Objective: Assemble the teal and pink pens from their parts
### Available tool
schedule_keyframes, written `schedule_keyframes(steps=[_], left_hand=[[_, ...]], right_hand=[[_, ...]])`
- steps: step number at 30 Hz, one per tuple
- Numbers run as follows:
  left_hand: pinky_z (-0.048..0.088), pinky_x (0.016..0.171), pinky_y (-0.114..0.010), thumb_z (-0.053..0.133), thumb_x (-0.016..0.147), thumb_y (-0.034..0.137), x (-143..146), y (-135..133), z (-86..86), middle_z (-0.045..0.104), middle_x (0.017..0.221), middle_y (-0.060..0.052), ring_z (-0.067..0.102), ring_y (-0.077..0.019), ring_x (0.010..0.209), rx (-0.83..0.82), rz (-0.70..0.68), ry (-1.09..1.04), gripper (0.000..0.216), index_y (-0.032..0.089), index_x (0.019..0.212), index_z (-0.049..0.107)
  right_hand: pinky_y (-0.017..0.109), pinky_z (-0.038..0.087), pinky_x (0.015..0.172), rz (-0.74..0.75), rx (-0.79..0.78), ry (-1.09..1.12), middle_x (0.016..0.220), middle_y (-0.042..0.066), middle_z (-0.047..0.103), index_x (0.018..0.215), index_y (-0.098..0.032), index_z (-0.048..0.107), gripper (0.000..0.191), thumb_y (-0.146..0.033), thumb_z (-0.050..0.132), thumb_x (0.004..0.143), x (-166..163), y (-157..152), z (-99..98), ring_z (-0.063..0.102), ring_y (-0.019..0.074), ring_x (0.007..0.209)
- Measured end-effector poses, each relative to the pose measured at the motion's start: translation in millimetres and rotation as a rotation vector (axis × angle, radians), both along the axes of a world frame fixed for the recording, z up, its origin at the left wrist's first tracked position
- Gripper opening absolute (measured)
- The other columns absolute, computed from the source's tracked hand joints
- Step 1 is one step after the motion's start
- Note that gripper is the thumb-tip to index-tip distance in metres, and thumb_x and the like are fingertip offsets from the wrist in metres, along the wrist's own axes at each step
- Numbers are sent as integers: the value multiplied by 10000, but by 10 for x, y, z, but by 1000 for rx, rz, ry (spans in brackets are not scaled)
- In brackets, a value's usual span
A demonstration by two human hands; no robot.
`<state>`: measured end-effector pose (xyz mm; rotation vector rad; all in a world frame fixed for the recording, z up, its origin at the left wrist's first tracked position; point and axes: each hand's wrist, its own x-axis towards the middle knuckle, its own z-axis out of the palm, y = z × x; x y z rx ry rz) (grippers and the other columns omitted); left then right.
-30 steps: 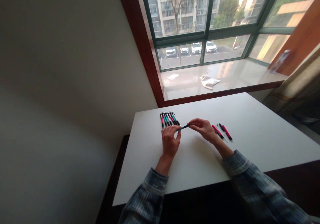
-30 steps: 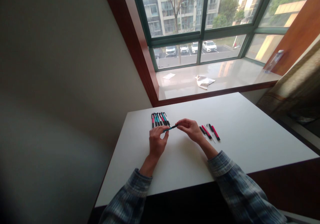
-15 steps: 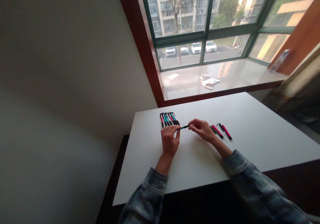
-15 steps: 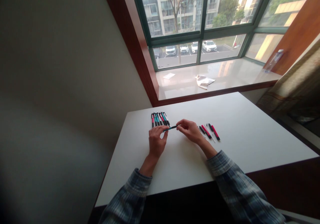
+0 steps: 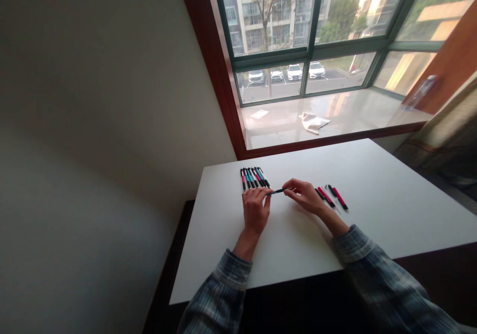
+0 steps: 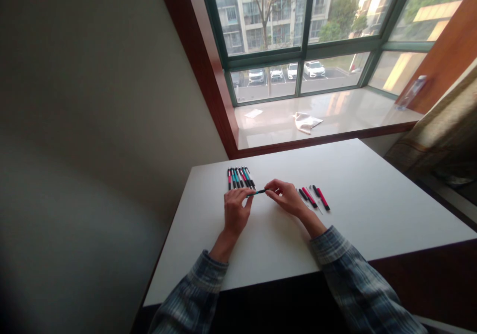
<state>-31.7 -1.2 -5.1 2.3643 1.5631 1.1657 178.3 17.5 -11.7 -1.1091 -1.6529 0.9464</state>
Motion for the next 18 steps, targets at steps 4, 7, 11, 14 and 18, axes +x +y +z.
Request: schedule_keyframes(steps=[4,7,11,14,18], left_hand=[[394,1009,-441,618,971,216,11,-9,11,763,1073,-24,663,-239,1021,2,-13,-2,183,305,1079,735],[388,1016,-447,617,970,204,20,-17,27,764,1069,-19,663,-239,1017,0,-21,0,192,306,1083,732],[390,1019,-446,627,959,187,19,-23,34,766,1066,-19,663,-237,1016,-8,-26,3,198,303,1082,731],[392,1015,-445,620,965,196,14,-21,25,767,1068,-22,664,-240,1022,-15,-29,2,192,304,1078,731],[392,1016,-442,621,967,202,15,-16,20,766,1077,-20,666,-237,1022,-16,-42,-3,174,299,1062,730]], right_hand=[[311,504,658,-32,11,-80,759,30,727,891,-234,704,292,-511,626,934,-7,-4,4,651,193,682],[311,504,663,-28,40,-82,814,33,736,915,-235,693,271,-501,641,926,-17,-11,8,653,196,712],[313,488,640,-18,27,-105,790,27,728,924,-237,694,271,-503,641,923,-14,-24,8,619,184,655],[304,470,630,-31,43,-124,777,26,718,905,-234,695,262,-491,646,922,-3,-28,2,609,182,658],[286,441,596,-21,39,-142,737,14,702,925,-226,703,282,-503,649,922,-2,-30,8,578,164,612]])
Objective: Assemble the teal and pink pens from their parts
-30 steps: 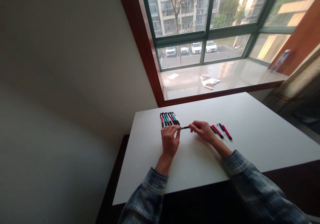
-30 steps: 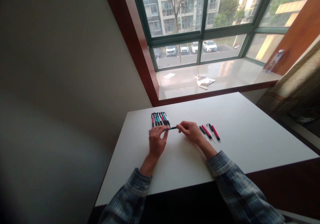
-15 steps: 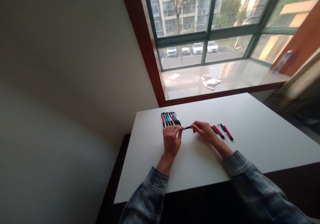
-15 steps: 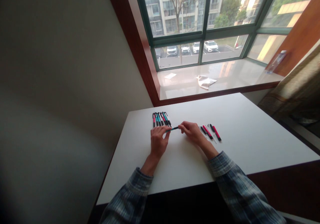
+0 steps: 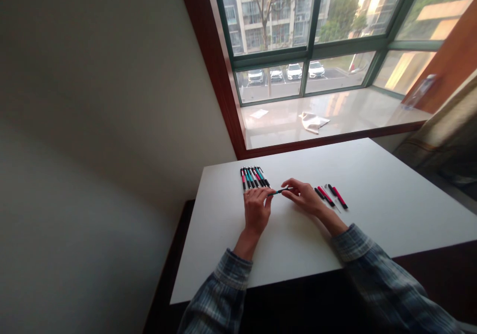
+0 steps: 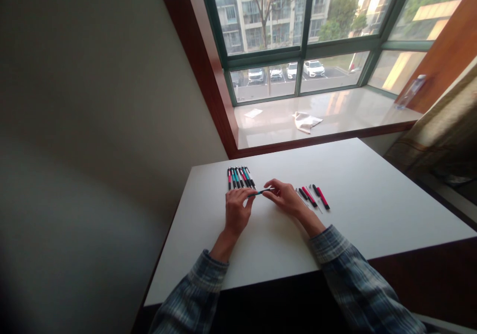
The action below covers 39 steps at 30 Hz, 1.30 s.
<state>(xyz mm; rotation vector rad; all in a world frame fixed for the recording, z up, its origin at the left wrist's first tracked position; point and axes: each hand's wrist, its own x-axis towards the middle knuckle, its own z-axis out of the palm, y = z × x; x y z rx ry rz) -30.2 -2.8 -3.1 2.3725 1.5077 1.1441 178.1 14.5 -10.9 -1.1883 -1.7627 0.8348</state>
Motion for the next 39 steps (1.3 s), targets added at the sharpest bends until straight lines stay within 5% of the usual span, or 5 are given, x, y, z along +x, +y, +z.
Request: schedule_keyframes(steps=[19,23,27,32,39], left_hand=[[408,968,-435,620,971,207,-10,29,-9,772,1057,-11,675,-237,1015,-4,-36,-70,156,292,1039,733],[408,971,-435,635,961,202,-15,32,-17,770,1055,-9,677,-238,1014,7,-27,-83,168,299,1055,735],[413,958,-433,637,959,201,-16,35,-18,771,1044,-12,680,-242,1007,5,-36,-84,167,300,1049,737],[408,968,-433,650,951,186,-18,38,-16,769,1051,3,676,-233,1015,5,-21,-91,166,300,1040,732],[421,951,-443,655,950,190,-25,42,-35,769,1032,1,674,-232,1004,6,-46,-85,174,302,1054,739]], right_hand=[[284,444,618,-67,98,-42,681,6,647,786,-197,676,315,-484,674,919,-1,8,-19,560,154,636],[287,475,638,-26,152,30,878,36,695,973,-211,684,259,-452,722,886,-5,-5,0,586,162,708],[296,440,615,-54,191,-6,728,18,628,750,-205,641,296,-442,682,924,-8,-11,18,543,154,649],[300,468,669,-36,221,32,923,43,683,989,-222,676,196,-391,718,900,-14,-14,49,599,175,767],[302,403,660,-74,213,-44,737,9,600,694,-198,606,342,-419,661,948,4,1,10,537,155,671]])
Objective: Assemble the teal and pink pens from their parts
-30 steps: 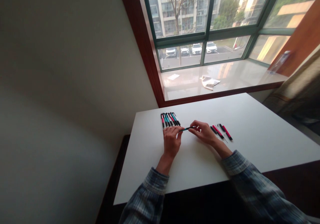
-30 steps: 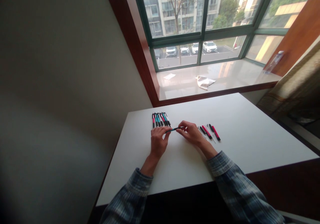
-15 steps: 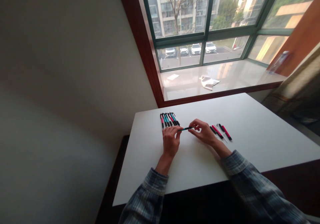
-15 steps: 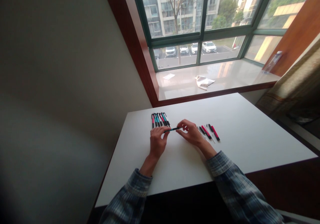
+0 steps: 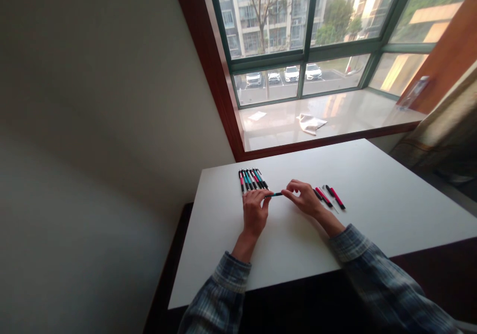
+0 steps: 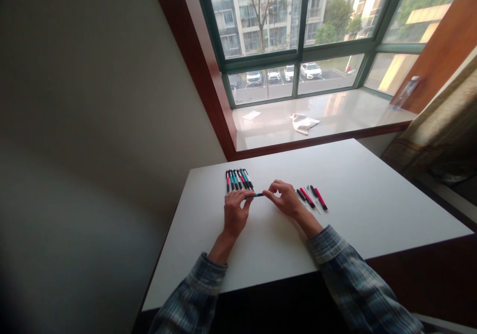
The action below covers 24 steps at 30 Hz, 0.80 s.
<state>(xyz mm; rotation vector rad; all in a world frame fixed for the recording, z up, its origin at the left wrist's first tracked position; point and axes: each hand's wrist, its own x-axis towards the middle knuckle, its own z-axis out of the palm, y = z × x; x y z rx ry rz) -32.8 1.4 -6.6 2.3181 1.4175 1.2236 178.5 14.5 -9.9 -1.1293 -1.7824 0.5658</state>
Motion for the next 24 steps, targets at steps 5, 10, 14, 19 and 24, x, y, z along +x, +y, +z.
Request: schedule_keyframes(steps=[5,10,14,19,24], left_hand=[[465,927,-430,665,929,167,-42,13,54,754,998,-12,661,-234,1000,-36,-120,-40,168,285,1025,736],[518,915,-391,653,870,117,-33,-37,156,692,980,-39,639,-222,990,-65,-206,-197,164,251,937,720],[524,941,-397,635,847,122,-19,-70,198,658,996,-53,637,-226,999,-93,-191,-250,155,241,915,709],[526,932,-409,594,889,200,-93,-43,225,663,1034,-65,633,-244,1041,-80,-112,-306,123,237,935,701],[514,918,-402,505,951,287,-158,-36,222,660,1105,-79,616,-259,1104,-26,-34,-444,193,234,1017,678]], right_hand=[[295,390,634,28,-84,-8,704,8,602,677,-193,634,380,-433,618,970,9,7,-11,520,146,634],[283,436,659,112,-172,77,777,27,662,756,-188,694,361,-473,616,963,0,26,-19,580,161,707],[275,451,649,183,-239,102,783,35,661,762,-175,698,402,-523,620,948,-28,20,-33,590,164,719],[253,435,598,385,-329,50,791,35,657,752,-163,705,446,-578,652,905,-47,-51,62,548,140,667],[245,398,566,515,-375,-69,725,8,647,805,-170,752,416,-578,697,863,-59,-82,63,517,132,629]])
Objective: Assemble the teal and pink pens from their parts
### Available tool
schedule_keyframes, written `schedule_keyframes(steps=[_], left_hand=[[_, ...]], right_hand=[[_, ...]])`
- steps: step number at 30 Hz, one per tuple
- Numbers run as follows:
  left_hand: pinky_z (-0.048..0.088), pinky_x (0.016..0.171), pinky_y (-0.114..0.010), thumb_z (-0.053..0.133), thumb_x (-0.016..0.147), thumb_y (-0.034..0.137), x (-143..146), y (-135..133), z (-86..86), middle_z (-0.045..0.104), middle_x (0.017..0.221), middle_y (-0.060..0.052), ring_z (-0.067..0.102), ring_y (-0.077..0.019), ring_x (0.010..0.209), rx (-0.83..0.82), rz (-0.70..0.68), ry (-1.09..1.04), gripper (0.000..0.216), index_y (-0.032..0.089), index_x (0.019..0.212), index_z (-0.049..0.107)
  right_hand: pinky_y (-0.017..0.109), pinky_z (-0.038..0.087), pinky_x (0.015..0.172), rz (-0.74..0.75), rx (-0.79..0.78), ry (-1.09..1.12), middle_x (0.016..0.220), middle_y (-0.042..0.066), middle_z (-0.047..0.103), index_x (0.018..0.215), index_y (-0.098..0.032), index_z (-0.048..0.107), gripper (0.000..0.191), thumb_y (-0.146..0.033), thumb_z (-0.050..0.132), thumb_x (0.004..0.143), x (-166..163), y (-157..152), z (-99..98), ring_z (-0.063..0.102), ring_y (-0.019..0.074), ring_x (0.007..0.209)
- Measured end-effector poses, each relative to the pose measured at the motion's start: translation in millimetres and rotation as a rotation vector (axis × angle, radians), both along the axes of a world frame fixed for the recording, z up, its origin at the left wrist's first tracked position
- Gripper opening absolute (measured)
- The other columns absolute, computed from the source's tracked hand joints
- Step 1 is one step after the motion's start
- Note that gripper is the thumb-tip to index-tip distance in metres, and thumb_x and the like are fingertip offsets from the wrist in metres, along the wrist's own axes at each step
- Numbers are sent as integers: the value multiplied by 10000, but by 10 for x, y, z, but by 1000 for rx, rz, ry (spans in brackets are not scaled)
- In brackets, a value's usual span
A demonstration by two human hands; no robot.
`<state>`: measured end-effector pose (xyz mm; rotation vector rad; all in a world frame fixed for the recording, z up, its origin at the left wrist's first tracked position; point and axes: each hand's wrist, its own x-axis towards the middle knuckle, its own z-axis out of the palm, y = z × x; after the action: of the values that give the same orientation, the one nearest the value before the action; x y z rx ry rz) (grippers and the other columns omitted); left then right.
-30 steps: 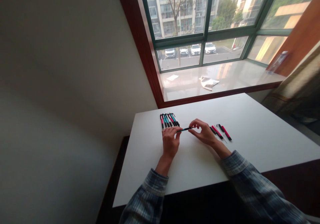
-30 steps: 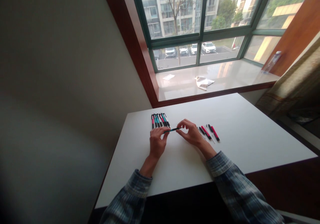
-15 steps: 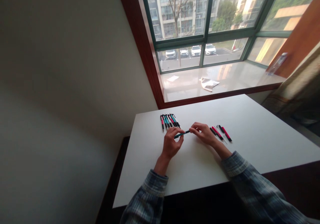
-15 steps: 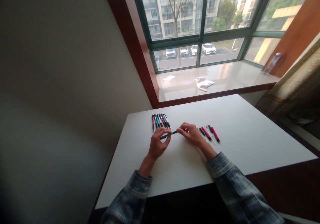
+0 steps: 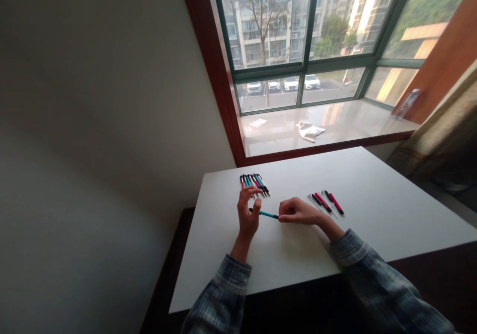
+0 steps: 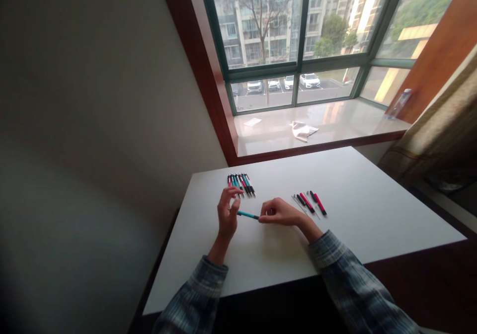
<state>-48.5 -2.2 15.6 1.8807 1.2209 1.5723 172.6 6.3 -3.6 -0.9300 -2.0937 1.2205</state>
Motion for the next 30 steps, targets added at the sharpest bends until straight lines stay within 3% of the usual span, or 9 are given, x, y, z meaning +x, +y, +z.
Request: schedule_keyframes(steps=[4,7,11,17,22,28,30], left_hand=[[485,924,-397,475,974,352,-9,2,-32,638,1203,-89,576,-278,1188,33,103,-121,252,237,1117,649],[470,930,-393,465,985,366,-5,17,-55,638,1223,-92,573,-272,1181,19,169,-168,273,234,1158,629],[481,930,-381,468,993,352,13,15,-77,641,1214,-90,572,-263,1194,-12,180,-112,249,241,1160,616],[486,911,-377,508,973,295,28,-5,-90,634,1199,-86,558,-264,1211,-6,165,-100,213,245,1128,646],[491,920,-387,513,970,290,33,-6,-79,639,1199,-81,563,-262,1204,-11,132,-101,209,250,1116,657],[493,937,-404,531,958,261,70,-15,-86,659,1197,-73,589,-257,1178,-12,34,-48,192,248,1086,674],[498,932,-405,543,948,248,83,-14,-91,666,1170,-70,597,-255,1162,-2,17,-34,181,248,1067,678]], right_hand=[[253,356,551,-354,60,-42,611,-11,598,780,-169,745,457,-587,608,907,19,161,-143,501,137,582],[267,384,585,-633,135,-140,652,16,662,749,-183,737,446,-565,582,919,26,349,-211,571,162,616],[288,433,622,-802,158,-353,765,72,742,784,-211,757,390,-542,601,919,-97,548,-208,652,200,665],[309,461,651,-787,208,-514,794,108,752,816,-228,766,367,-553,629,915,-419,624,-170,676,223,695],[291,459,637,-696,253,-436,758,65,748,859,-236,754,350,-557,632,927,-464,575,-175,661,191,652],[328,500,742,-525,343,-255,850,31,751,986,-237,744,180,-348,610,939,-137,402,-105,661,189,746],[374,514,838,-436,395,-217,969,46,755,1121,-241,719,244,-253,623,897,123,313,-31,660,216,883]])
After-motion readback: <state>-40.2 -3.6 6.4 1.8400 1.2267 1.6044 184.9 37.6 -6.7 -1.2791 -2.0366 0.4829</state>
